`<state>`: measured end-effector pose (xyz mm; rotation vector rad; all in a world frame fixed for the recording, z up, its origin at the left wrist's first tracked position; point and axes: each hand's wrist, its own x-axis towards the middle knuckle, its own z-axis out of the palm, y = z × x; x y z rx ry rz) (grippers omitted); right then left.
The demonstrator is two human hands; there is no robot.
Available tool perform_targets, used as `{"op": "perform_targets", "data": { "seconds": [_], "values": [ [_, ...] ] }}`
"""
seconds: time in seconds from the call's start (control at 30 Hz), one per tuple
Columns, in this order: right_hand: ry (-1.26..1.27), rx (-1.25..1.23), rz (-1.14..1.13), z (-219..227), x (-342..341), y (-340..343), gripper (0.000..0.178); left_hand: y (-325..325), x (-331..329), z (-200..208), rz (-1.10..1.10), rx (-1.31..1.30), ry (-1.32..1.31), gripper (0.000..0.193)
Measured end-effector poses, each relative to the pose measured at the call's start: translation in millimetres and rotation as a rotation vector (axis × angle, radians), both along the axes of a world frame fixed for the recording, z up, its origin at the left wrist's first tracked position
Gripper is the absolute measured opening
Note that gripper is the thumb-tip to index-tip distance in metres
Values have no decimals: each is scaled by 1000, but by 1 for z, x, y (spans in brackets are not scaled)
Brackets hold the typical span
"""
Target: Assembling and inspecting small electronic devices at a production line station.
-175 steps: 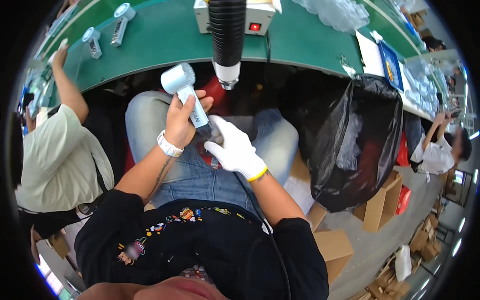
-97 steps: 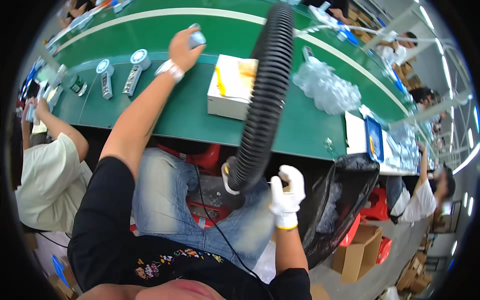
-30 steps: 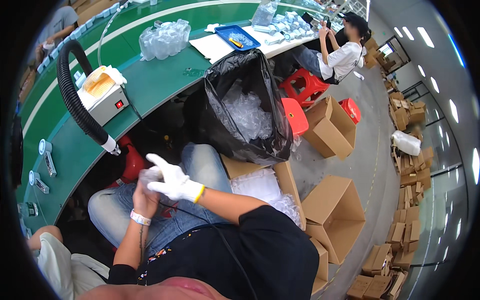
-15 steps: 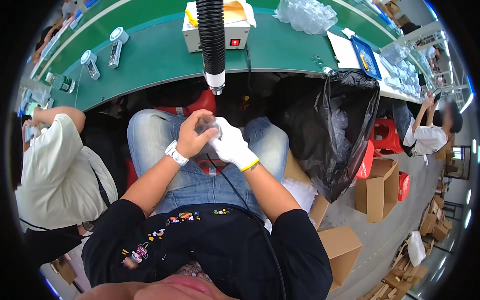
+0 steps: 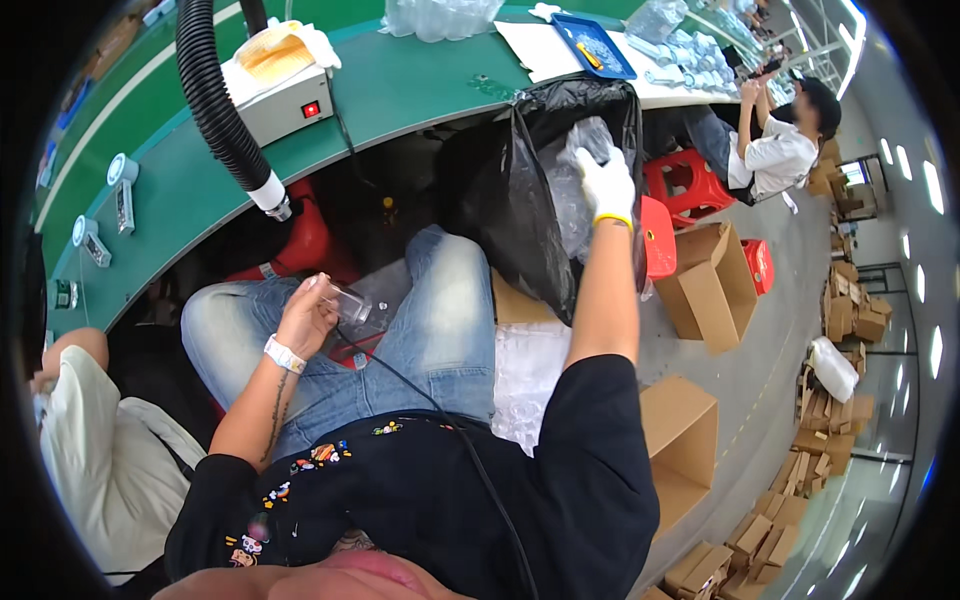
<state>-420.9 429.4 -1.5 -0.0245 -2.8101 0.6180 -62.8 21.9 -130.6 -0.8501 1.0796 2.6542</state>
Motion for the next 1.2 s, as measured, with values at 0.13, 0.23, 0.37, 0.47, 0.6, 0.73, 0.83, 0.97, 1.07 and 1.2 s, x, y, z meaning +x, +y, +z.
{"op": "perform_targets", "data": {
  "seconds": [0.13,0.23,0.37,0.47,0.6,0.73,0.83,0.97,1.07,1.2],
  "values": [
    [-319,642,-12,-6,-29,26,60,-3,2,26,394,234,-53,29],
    [247,445,296,-14,-5,38,51,-21,-1,16,498,361,69,35],
    [521,211,42,12,49,2,66,-26,3,19,510,418,95,42],
    [547,-553,360,-5,120,-69,47,-24,13,26,539,450,94,40],
    [47,-572,890,-35,223,-195,59,-8,25,31,416,360,90,39],
    [-682,-858,1079,-70,262,-262,57,15,20,27,156,181,74,33],
    [-872,-1571,849,-68,261,-277,53,-23,15,64,62,-1236,213,26],
    [-867,-982,1033,-59,249,-272,49,-120,-21,128,849,-1793,339,15],
    [-833,-1222,993,-50,247,-282,51,-229,-45,145,1027,-2175,-82,49],
    [-1040,-1012,1155,-10,265,-259,60,-327,-43,134,620,-2061,-842,65]
  ]
}}
